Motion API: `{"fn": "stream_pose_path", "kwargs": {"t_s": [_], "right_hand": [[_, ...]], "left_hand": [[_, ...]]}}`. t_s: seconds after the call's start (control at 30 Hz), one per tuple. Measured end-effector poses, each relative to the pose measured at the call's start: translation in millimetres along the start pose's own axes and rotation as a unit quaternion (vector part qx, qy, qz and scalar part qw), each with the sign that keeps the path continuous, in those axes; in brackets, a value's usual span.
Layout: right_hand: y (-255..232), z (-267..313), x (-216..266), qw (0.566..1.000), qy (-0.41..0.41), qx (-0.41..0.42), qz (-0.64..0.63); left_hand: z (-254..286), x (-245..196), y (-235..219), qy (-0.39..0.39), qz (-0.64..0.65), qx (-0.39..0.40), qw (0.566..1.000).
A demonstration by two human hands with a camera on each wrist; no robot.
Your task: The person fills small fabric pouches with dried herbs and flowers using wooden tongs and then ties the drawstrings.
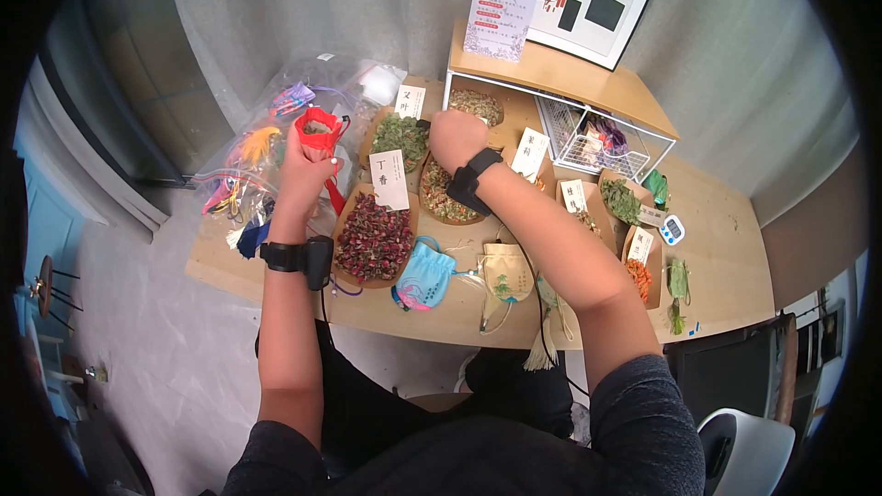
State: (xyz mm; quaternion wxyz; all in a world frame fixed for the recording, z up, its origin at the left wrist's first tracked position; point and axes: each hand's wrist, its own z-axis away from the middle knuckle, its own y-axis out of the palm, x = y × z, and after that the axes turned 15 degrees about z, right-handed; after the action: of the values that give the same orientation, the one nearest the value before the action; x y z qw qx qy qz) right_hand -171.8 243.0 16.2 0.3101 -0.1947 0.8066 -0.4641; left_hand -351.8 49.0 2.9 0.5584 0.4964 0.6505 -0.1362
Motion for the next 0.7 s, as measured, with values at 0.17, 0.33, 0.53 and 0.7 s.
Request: {"fn": "stream_pose_path", "kwargs": {"t_s": [0.17,0.33,0.53,0.7], "right_hand": [[-2,4,12,0.998,0.002,0.045,-0.038],[2,-5,25,0.994,-0.003,0.047,-0.097],[9,-1,27,0.996,-0.057,0.004,-0.070],[7,5,30,0.996,-0.072,-0.035,-0.047]], "left_hand": [[1,-2,3,-0.003,0.006,-0.003,1.000],[0,1,-1,-0.003,0.022,0.005,1.000],[1,-4,0,-0.010,0.028,0.005,1.000],[0,-3,-4,-0.008,0.004,-0.001,1.000]]}}
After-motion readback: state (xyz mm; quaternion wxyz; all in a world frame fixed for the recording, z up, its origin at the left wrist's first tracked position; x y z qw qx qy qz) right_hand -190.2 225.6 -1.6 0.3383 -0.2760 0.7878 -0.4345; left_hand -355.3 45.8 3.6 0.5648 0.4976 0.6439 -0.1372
